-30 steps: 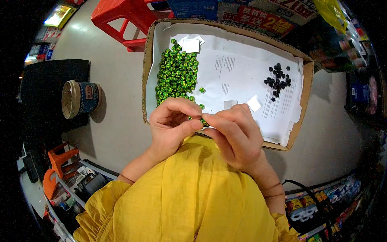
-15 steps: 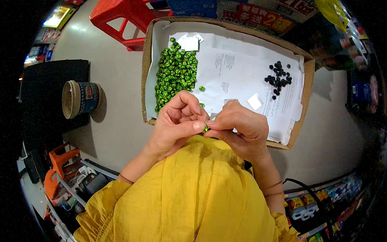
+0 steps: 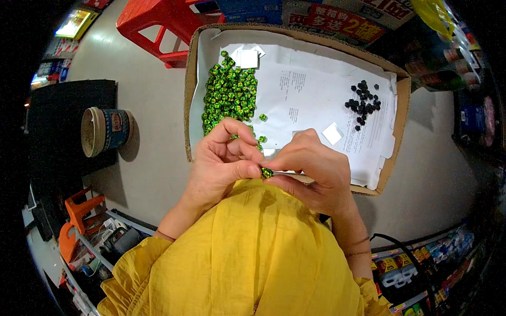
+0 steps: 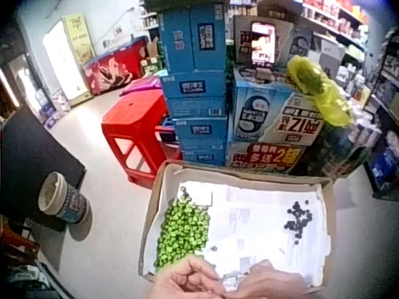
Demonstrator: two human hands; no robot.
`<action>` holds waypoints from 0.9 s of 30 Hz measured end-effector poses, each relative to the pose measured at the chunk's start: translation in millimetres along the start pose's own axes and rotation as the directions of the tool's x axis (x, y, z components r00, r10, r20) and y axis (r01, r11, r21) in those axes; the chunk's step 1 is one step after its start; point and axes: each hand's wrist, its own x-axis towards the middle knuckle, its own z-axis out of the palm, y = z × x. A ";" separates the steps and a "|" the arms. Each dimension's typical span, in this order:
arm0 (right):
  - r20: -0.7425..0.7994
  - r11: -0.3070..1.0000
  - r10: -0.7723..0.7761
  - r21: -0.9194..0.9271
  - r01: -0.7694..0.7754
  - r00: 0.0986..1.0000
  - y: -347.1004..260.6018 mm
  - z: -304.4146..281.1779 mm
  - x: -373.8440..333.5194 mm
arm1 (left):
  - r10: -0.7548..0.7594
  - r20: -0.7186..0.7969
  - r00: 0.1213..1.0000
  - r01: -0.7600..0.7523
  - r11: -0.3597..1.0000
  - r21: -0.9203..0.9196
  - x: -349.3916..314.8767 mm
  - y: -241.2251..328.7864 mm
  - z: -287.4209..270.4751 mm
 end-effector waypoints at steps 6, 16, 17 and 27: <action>-0.136 0.988 0.013 0.154 0.009 0.991 4.0 6.0 -2.0 | -0.007 0.056 0.998 0.018 0.979 -0.201 1.4 -8.7 8.7; 0.091 0.985 -0.019 -0.172 0.035 0.996 -13.2 -5.6 7.8 | 0.111 0.039 0.993 -0.112 0.993 0.031 -0.2 -4.7 3.5; 0.136 0.972 -0.043 -0.225 0.074 0.990 -15.3 -4.9 9.5 | 0.105 0.072 0.992 -0.113 0.987 0.114 0.8 -1.9 2.4; 0.029 0.994 -0.012 -0.110 0.015 1.000 -12.5 -4.7 5.6 | -0.031 0.106 0.994 0.031 1.000 0.002 -1.4 8.0 5.7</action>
